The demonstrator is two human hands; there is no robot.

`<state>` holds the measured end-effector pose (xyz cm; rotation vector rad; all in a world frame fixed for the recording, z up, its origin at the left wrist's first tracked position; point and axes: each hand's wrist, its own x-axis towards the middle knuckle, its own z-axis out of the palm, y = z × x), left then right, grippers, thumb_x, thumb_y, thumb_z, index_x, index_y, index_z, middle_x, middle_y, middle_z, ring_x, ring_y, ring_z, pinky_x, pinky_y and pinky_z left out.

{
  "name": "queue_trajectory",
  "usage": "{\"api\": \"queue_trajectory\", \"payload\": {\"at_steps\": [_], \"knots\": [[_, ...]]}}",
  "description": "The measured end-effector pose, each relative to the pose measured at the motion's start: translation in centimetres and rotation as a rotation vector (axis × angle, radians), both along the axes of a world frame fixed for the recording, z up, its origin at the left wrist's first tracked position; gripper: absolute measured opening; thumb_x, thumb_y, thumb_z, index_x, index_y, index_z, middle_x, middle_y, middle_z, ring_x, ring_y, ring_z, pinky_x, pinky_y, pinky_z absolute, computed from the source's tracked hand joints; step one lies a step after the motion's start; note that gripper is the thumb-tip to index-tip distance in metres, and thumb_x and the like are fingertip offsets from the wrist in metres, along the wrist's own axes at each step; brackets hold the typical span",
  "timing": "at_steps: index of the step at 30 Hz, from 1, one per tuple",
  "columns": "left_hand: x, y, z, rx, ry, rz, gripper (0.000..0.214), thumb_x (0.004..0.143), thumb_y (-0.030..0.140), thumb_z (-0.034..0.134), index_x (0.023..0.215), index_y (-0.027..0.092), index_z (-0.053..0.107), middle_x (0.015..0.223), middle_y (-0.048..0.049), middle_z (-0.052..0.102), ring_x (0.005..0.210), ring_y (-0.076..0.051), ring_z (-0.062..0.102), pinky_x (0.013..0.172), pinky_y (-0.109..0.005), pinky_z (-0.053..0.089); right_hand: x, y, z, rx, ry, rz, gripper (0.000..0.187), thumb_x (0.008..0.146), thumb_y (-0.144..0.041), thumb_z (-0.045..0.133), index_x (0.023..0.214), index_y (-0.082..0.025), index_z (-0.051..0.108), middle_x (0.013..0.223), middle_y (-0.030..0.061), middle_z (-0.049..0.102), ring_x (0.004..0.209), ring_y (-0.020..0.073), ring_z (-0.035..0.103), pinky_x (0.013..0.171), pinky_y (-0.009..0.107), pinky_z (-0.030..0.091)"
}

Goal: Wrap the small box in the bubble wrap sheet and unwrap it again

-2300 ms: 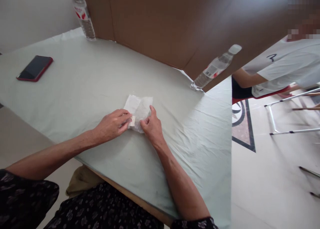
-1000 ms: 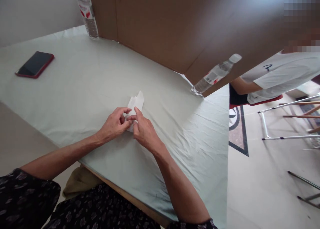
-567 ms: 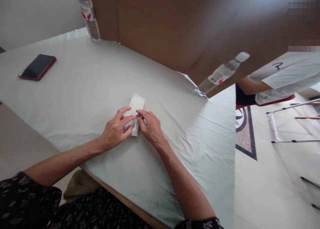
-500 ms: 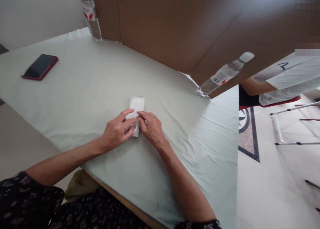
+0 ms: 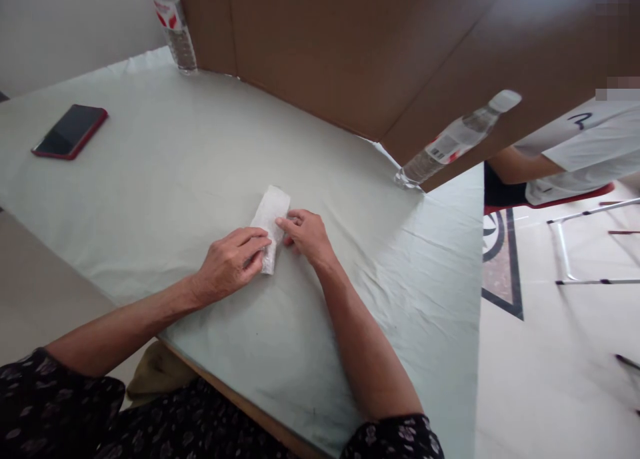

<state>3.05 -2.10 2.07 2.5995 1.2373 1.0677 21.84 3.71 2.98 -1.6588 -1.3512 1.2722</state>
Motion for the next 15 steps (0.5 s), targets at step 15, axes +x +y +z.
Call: {"api": "queue_trajectory", "payload": {"at_steps": [15], "knots": [[-0.4,0.5,0.0,-0.218,-0.148,-0.062,0.027,0.089,0.01,0.051,0.111,0.015,0.065,0.102,-0.0094,0.071,0.091,-0.02,0.07,0.081,-0.031,0.058,-1.5,2.2,-0.3,0.099,0.118,0.179,0.024,0.067,-0.039,0.072,0.071,-0.016,0.065,0.063,-0.005,0.052,0.057,0.0083,0.041,0.051,0.023,0.033]]}}
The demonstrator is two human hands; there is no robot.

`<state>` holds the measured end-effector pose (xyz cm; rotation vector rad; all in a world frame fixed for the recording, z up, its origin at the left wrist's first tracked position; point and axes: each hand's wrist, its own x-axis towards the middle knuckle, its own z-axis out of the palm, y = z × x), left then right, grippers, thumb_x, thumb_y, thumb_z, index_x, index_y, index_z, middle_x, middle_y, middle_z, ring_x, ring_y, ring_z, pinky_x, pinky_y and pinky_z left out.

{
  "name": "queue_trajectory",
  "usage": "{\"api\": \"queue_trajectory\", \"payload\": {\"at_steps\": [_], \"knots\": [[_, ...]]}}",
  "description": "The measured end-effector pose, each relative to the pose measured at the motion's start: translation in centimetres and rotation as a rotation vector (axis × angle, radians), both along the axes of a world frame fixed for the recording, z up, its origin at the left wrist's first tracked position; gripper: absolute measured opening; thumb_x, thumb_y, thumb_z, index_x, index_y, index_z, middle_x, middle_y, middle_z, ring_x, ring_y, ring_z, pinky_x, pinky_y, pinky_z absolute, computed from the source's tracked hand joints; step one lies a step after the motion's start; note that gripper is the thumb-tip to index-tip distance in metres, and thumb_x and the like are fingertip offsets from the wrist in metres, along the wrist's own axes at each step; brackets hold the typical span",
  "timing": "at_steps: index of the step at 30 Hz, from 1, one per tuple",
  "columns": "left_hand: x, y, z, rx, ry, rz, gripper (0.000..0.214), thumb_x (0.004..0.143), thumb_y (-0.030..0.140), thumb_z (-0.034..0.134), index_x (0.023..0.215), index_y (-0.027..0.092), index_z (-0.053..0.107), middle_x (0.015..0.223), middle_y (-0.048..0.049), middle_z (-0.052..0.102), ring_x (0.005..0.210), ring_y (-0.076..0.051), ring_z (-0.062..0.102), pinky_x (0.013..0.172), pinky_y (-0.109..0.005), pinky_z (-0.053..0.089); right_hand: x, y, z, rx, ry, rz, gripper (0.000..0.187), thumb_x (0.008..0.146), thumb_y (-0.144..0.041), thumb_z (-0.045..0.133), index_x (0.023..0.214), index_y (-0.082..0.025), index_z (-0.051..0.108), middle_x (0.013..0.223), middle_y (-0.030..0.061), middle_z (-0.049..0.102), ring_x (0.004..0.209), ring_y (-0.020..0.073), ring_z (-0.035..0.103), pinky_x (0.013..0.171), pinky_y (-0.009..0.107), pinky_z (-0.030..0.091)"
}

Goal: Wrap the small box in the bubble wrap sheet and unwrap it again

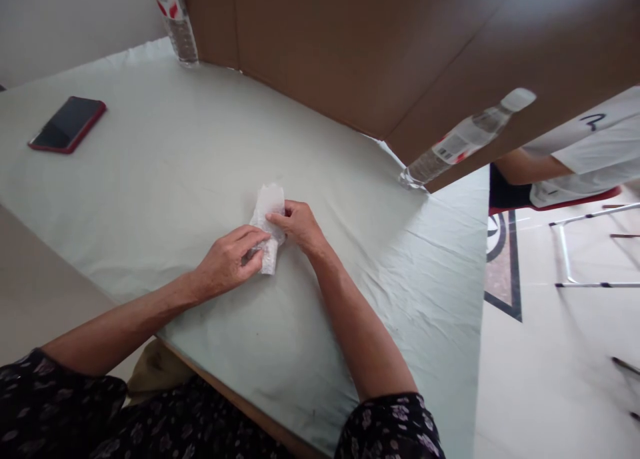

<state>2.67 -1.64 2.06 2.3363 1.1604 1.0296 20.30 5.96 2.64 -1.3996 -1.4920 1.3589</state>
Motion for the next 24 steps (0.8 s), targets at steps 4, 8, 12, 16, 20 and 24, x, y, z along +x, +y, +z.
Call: {"api": "queue_trajectory", "payload": {"at_steps": [4,8,12,16,20,24], "knots": [[0.0,0.0,-0.3,0.001,-0.01,0.005,0.027,0.089,0.01,0.051,0.111,0.015,0.066,0.106,-0.0103,0.071,0.096,-0.021,0.069,0.086,-0.033,0.058,-0.7,-0.4,-0.6,0.05,0.074,-0.076,0.024,0.066,-0.039,0.073,0.071,-0.017,0.064,0.066,-0.0038,0.055,0.062,0.0104,0.046,0.056,0.024,0.036],[0.0,-0.1,-0.6,0.024,-0.015,0.012,0.028,0.09,0.011,0.05,0.112,0.015,0.066,0.107,-0.0107,0.07,0.098,-0.021,0.068,0.088,-0.033,0.057,-1.7,-0.8,-1.4,0.031,0.26,-0.196,0.027,0.066,-0.042,0.075,0.07,-0.019,0.061,0.063,-0.0052,0.054,0.06,0.0103,0.046,0.057,0.025,0.038],[0.0,-0.2,-0.8,0.043,0.008,0.028,0.027,0.091,0.014,0.05,0.111,0.016,0.068,0.111,-0.0117,0.065,0.089,-0.018,0.067,0.08,-0.031,0.057,-2.7,-1.5,-1.9,-0.052,0.517,-0.284,0.039,0.062,-0.046,0.082,0.084,-0.02,0.064,0.073,-0.0029,0.065,0.066,0.0131,0.057,0.067,0.028,0.048],[0.0,-0.3,-0.9,0.044,0.037,0.055,0.027,0.092,0.016,0.051,0.111,0.016,0.069,0.114,-0.0122,0.059,0.078,-0.015,0.061,0.075,-0.03,0.056,-3.1,-2.1,-1.5,-0.05,0.58,-0.284,0.041,0.061,-0.047,0.086,0.085,-0.02,0.065,0.076,-0.0023,0.068,0.068,0.0138,0.06,0.068,0.029,0.05],[0.1,-0.5,-1.1,0.044,0.044,0.101,0.024,0.091,0.017,0.053,0.108,0.018,0.071,0.113,-0.01,0.056,0.077,-0.014,0.059,0.074,-0.029,0.055,-3.3,-2.7,-0.8,-0.001,0.565,-0.255,0.037,0.065,-0.046,0.085,0.084,-0.021,0.067,0.077,-0.0023,0.069,0.07,0.0139,0.061,0.072,0.029,0.05],[0.3,-0.8,-1.2,0.065,0.024,0.208,0.02,0.089,0.018,0.059,0.107,0.021,0.069,0.11,-0.0084,0.056,0.085,-0.017,0.06,0.078,-0.031,0.055,-3.6,-3.5,0.0,0.056,0.541,-0.233,0.031,0.069,-0.045,0.082,0.083,-0.021,0.069,0.078,-0.0023,0.069,0.072,0.0139,0.062,0.074,0.029,0.051]]}}
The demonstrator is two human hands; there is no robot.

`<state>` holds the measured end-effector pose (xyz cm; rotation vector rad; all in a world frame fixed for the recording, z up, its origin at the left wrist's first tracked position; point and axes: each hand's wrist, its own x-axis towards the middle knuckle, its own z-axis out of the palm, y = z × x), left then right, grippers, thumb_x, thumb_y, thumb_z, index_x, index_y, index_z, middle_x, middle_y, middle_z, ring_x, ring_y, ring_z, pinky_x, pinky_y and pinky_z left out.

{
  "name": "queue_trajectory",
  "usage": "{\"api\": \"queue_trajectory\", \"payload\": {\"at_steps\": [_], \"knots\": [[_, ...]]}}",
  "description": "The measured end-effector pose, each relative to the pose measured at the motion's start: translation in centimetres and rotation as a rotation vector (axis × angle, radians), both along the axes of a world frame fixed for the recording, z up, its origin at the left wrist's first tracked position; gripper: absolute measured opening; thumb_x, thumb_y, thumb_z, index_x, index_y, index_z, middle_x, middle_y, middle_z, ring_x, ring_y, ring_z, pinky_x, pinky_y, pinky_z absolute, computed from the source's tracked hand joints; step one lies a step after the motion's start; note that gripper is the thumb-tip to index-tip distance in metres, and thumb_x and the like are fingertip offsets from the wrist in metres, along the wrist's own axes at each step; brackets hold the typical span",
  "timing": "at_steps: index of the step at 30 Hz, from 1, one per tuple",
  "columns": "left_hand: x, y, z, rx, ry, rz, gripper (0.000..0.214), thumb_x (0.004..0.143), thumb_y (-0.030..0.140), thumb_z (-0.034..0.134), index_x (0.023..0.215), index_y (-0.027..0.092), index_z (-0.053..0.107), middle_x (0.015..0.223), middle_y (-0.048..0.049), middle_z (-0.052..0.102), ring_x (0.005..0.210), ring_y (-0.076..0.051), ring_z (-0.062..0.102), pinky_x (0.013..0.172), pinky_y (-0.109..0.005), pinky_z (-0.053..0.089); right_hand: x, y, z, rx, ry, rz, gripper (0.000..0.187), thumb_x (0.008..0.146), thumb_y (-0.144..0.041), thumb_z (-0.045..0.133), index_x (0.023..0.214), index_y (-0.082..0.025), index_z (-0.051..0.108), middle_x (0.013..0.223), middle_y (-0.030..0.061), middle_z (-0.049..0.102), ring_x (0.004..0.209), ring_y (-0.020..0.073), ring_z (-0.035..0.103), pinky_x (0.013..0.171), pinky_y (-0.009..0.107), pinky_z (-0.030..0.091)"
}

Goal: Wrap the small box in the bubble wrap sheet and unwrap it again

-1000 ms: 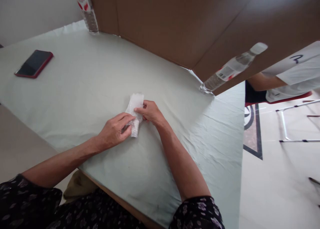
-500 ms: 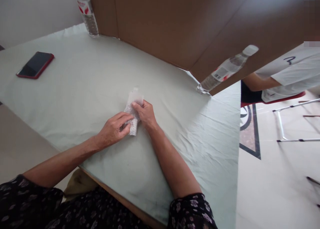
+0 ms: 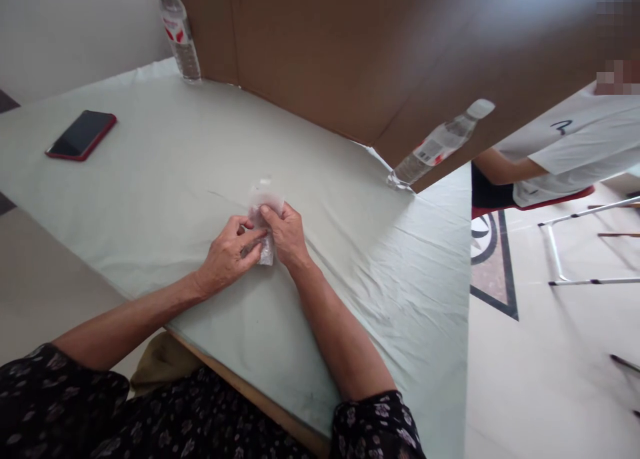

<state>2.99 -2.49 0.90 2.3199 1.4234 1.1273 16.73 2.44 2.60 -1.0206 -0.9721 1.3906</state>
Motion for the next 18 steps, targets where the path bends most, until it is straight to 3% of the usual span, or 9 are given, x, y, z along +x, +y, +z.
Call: {"api": "queue_trajectory", "payload": {"at_steps": [4,9,14,18], "knots": [[0.0,0.0,0.2,-0.023,-0.05,0.069,0.015,0.083,0.018,0.065,0.097,0.019,0.059,0.104,-0.0083,0.056,0.1,-0.023,0.059,0.089,-0.036,0.054,-0.1,-0.8,0.3,0.026,-0.028,0.0,0.029,0.07,-0.045,0.081,0.083,-0.021,0.07,0.079,-0.0013,0.07,0.074,0.0151,0.062,0.074,0.029,0.051],[-0.3,0.3,0.2,-0.15,-0.128,0.109,0.022,0.079,0.021,0.068,0.089,0.021,0.049,0.095,-0.0037,0.054,0.093,-0.021,0.057,0.086,-0.036,0.052,0.4,-1.9,0.2,0.061,-0.101,0.029,0.034,0.074,-0.052,0.078,0.085,-0.022,0.069,0.08,-0.0011,0.068,0.075,0.0153,0.061,0.074,0.029,0.05],[-0.5,0.7,-0.2,-0.202,-0.237,0.129,0.042,0.079,0.03,0.072,0.113,0.019,0.05,0.108,-0.0073,0.057,0.091,-0.02,0.058,0.085,-0.037,0.052,0.9,-3.2,0.1,0.109,-0.295,0.058,0.034,0.082,-0.056,0.07,0.089,-0.022,0.071,0.08,-0.0002,0.066,0.075,0.016,0.059,0.073,0.029,0.049],[-0.7,1.0,-0.4,-0.128,-0.229,0.003,0.046,0.084,0.023,0.064,0.128,0.018,0.05,0.125,-0.0134,0.058,0.119,-0.026,0.056,0.104,-0.044,0.047,1.0,-4.7,-0.5,0.279,-0.499,-0.01,0.023,0.09,-0.046,0.064,0.093,-0.027,0.076,0.11,0.0046,0.072,0.108,0.0228,0.064,0.099,0.038,0.049]]}}
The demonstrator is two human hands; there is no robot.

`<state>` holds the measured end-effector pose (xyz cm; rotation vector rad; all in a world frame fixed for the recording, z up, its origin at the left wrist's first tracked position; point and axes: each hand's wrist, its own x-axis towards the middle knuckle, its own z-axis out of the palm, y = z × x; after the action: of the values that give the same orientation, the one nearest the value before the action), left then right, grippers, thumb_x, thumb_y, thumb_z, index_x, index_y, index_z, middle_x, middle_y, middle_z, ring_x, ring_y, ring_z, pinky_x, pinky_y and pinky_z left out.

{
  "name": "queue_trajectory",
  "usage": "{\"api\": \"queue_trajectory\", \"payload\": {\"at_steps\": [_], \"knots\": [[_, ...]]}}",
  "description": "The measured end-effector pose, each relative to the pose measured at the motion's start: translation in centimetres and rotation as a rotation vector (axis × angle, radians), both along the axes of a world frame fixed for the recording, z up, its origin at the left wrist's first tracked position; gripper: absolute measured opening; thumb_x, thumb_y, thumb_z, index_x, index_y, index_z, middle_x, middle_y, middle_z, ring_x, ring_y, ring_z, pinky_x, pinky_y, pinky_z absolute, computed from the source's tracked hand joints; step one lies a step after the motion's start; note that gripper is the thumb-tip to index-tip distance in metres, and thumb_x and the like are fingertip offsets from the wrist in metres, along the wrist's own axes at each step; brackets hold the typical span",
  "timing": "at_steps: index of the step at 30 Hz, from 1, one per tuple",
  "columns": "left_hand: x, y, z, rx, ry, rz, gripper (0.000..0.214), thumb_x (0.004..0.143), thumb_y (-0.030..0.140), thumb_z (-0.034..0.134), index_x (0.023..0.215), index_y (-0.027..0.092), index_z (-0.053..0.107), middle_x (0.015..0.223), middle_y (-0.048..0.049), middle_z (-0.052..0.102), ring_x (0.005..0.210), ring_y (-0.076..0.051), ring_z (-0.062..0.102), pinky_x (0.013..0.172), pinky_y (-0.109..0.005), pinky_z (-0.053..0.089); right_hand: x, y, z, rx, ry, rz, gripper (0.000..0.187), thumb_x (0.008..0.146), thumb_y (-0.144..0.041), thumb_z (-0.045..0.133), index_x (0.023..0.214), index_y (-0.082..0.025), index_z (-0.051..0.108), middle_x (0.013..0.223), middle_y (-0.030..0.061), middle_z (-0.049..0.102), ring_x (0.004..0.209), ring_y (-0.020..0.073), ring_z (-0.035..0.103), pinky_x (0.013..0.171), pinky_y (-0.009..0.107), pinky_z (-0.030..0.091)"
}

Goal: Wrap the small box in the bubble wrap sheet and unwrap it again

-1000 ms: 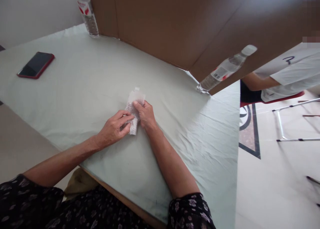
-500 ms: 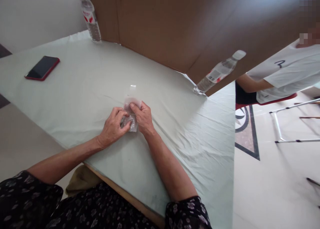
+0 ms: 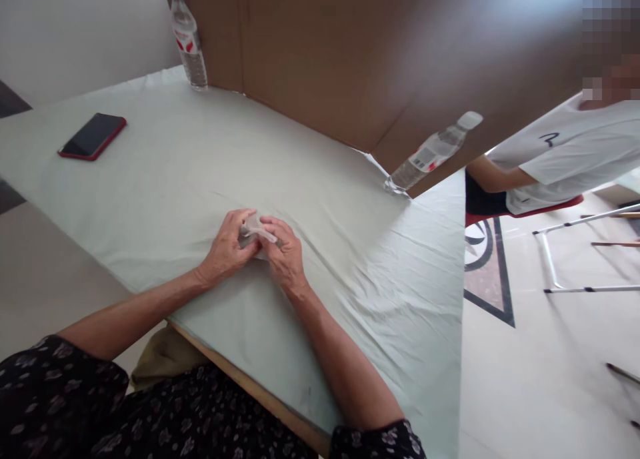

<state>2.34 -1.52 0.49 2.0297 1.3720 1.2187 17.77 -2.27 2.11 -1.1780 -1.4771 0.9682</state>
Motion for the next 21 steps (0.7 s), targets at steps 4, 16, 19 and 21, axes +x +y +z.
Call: {"api": "queue_trajectory", "payload": {"at_steps": [4,16,19,21], "knots": [[-0.2,0.0,0.1,-0.01,0.026,-0.079,0.024,0.083,0.019,0.058,0.107,0.018,0.059,0.124,-0.0143,0.061,0.126,-0.027,0.056,0.105,-0.043,0.047,0.4,-1.4,-0.9,0.125,-0.193,-0.034,0.021,0.089,-0.028,0.062,0.1,-0.033,0.079,0.119,0.0028,0.072,0.117,0.0236,0.063,0.108,0.042,0.047],[-4.3,0.0,1.8,-0.108,0.198,-0.455,0.044,0.08,0.026,0.068,0.123,0.019,0.06,0.143,-0.0172,0.059,0.137,-0.03,0.054,0.113,-0.049,0.044,2.2,-2.3,-2.8,0.319,-0.347,0.134,0.034,0.096,-0.028,0.056,0.126,-0.032,0.071,0.134,0.0068,0.069,0.137,0.0251,0.054,0.117,0.05,0.042],[-4.8,-0.3,1.2,-0.051,0.259,-0.439,0.055,0.078,0.024,0.073,0.13,0.02,0.056,0.152,-0.02,0.051,0.143,-0.032,0.048,0.115,-0.053,0.042,2.8,-2.3,-3.0,0.384,-0.379,0.219,0.044,0.093,-0.032,0.062,0.137,-0.029,0.064,0.143,0.0109,0.063,0.144,0.0279,0.048,0.119,0.054,0.039],[-4.3,-0.1,0.7,-0.002,0.249,-0.415,0.046,0.08,0.018,0.069,0.124,0.02,0.058,0.151,-0.0191,0.053,0.143,-0.03,0.049,0.115,-0.052,0.043,3.0,-2.1,-3.1,0.412,-0.42,0.237,0.048,0.092,-0.029,0.062,0.139,-0.028,0.061,0.144,0.0115,0.061,0.145,0.0284,0.046,0.119,0.055,0.039]]}}
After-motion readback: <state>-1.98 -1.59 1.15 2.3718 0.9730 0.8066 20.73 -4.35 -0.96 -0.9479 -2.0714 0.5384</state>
